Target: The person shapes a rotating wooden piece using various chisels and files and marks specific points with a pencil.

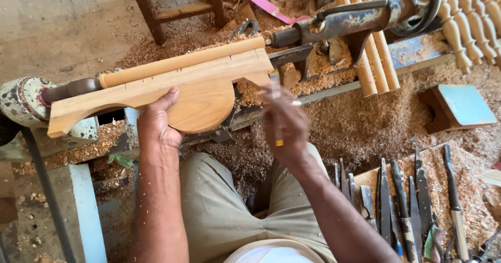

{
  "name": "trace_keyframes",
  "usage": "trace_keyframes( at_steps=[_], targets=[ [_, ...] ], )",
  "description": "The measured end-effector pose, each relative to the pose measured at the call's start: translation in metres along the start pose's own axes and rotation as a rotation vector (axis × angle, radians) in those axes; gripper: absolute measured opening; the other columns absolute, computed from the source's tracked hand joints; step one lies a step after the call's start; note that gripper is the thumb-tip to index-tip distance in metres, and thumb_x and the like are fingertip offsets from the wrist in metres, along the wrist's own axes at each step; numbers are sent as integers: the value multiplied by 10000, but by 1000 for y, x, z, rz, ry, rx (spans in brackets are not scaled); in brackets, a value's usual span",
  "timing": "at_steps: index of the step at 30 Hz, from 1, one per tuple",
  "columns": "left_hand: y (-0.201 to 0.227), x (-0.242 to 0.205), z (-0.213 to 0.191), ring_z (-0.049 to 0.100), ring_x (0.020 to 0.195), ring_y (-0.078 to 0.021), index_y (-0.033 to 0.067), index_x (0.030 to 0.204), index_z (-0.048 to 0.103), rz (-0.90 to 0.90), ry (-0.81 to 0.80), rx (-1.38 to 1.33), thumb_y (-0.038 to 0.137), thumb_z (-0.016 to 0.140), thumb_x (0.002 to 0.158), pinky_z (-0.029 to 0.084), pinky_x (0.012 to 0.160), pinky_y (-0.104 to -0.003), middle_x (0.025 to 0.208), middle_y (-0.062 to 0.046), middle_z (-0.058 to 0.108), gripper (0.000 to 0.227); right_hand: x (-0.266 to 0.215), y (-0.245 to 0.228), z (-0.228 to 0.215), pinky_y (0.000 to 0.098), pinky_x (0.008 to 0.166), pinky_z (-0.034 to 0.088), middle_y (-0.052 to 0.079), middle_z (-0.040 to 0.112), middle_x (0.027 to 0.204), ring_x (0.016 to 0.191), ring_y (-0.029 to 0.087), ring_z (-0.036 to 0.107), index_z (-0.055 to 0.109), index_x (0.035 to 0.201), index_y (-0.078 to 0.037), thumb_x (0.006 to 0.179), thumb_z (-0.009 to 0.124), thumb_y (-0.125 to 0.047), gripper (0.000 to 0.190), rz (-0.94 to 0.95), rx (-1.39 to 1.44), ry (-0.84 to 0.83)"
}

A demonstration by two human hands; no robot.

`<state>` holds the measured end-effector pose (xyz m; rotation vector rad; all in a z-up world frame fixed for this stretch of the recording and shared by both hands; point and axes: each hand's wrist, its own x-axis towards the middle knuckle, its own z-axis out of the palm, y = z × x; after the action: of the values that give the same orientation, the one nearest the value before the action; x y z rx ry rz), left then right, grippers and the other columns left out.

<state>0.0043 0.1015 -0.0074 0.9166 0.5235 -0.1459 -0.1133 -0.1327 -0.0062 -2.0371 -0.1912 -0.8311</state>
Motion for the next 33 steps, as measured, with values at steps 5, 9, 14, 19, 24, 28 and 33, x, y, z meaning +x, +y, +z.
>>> trace_keyframes(
  at_steps=[5, 9, 14, 19, 24, 28, 33],
  targets=[
    [-1, 0, 3, 705, 1111, -308, 23, 1219, 654, -8, 49, 13, -60, 771, 764, 600, 994, -526, 1161, -129, 729, 477, -5, 16, -33, 388, 921, 603, 109, 759, 1145, 1059, 196, 730, 601, 1419, -32, 1116, 500, -206, 364, 357, -2, 194],
    [2, -2, 7, 705, 1117, -299, 42, 1239, 647, -26, 72, 20, -56, 772, 763, 590, 997, -534, 1175, -120, 731, 502, 19, 29, -38, 320, 823, 633, 84, 771, 1024, 947, 139, 742, 729, 1181, -48, 1088, 582, -228, 251, 464, 151, 219],
    [5, -5, 11, 703, 1123, -304, 50, 1248, 635, -32, 105, 21, -60, 766, 752, 584, 991, -545, 1175, -118, 729, 524, 52, 38, -34, 327, 647, 578, 94, 786, 963, 814, 137, 719, 738, 1113, -43, 1028, 663, -197, 191, 411, 24, 149],
    [8, -7, 12, 700, 1144, -311, 34, 1267, 639, -49, 110, 20, -51, 757, 768, 584, 988, -556, 1194, -136, 728, 520, 72, 49, -22, 316, 724, 633, 77, 794, 1058, 875, 154, 746, 744, 1174, -89, 1013, 642, -158, 202, 424, 145, 3],
    [6, -6, 12, 704, 1131, -317, 32, 1248, 644, -37, 134, 24, -53, 760, 753, 590, 983, -558, 1183, -136, 729, 515, 73, 51, -18, 313, 799, 642, 90, 809, 1033, 910, 146, 796, 774, 1159, -112, 980, 674, -154, 209, 414, 1, -70],
    [5, -6, 12, 704, 1121, -307, 33, 1239, 649, -18, 130, 26, -55, 767, 751, 589, 984, -537, 1180, -123, 729, 510, 72, 49, -15, 323, 837, 630, 119, 800, 1054, 966, 175, 788, 773, 1157, -83, 964, 696, -154, 219, 339, -17, -71],
    [4, -7, 12, 703, 1105, -293, 40, 1230, 653, 13, 120, 26, -64, 770, 742, 589, 978, -514, 1169, -108, 730, 513, 73, 51, -15, 339, 915, 622, 131, 785, 1112, 1028, 206, 778, 761, 1170, -54, 978, 690, -145, 223, 228, -21, -85]
  ],
)
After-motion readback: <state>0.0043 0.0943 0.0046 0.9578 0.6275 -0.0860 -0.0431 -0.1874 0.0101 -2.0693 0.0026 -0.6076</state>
